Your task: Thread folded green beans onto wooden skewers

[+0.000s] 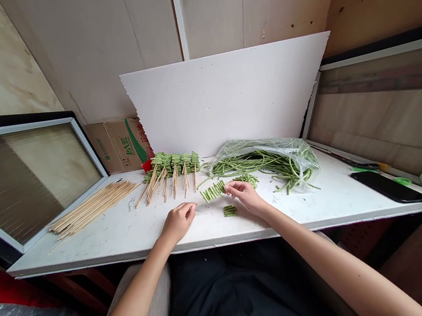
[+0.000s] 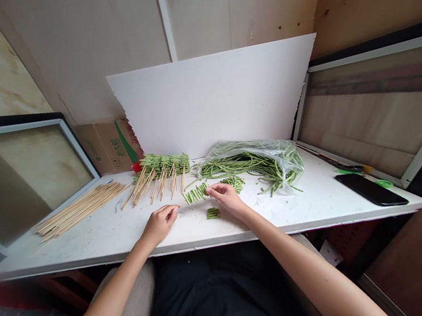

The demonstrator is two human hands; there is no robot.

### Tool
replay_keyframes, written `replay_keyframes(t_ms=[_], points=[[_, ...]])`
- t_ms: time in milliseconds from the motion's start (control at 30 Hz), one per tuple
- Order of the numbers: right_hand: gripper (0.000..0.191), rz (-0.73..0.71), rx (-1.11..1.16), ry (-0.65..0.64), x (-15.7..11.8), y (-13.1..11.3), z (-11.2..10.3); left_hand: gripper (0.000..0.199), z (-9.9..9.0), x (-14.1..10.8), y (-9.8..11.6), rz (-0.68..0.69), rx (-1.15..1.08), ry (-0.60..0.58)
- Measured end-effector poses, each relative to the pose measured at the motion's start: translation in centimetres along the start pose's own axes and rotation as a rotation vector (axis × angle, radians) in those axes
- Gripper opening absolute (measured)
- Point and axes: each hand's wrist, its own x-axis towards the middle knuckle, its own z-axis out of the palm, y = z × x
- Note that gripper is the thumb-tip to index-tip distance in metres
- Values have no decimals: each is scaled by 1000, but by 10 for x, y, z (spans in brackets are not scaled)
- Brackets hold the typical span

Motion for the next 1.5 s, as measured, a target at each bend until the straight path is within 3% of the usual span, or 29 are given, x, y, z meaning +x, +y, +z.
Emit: replay_keyframes(t_ms=[400,733,967,1333,1500], points=[[47,-5,-35,135,5,2,-4,25,2,2,-6,-9,-57,31],[47,19,-125,-40,0,9,0,24,5,1,-9,10,-72,33],[55,34,-210,3,2,12,-3,25,4,1,-8,10,-74,33],[48,8,-238,34,1,9,-2,23,4,2,-5,-3,-69,25],[44,-15,-187,125,3,9,-3,19,-1,4,-4,7,91,83]])
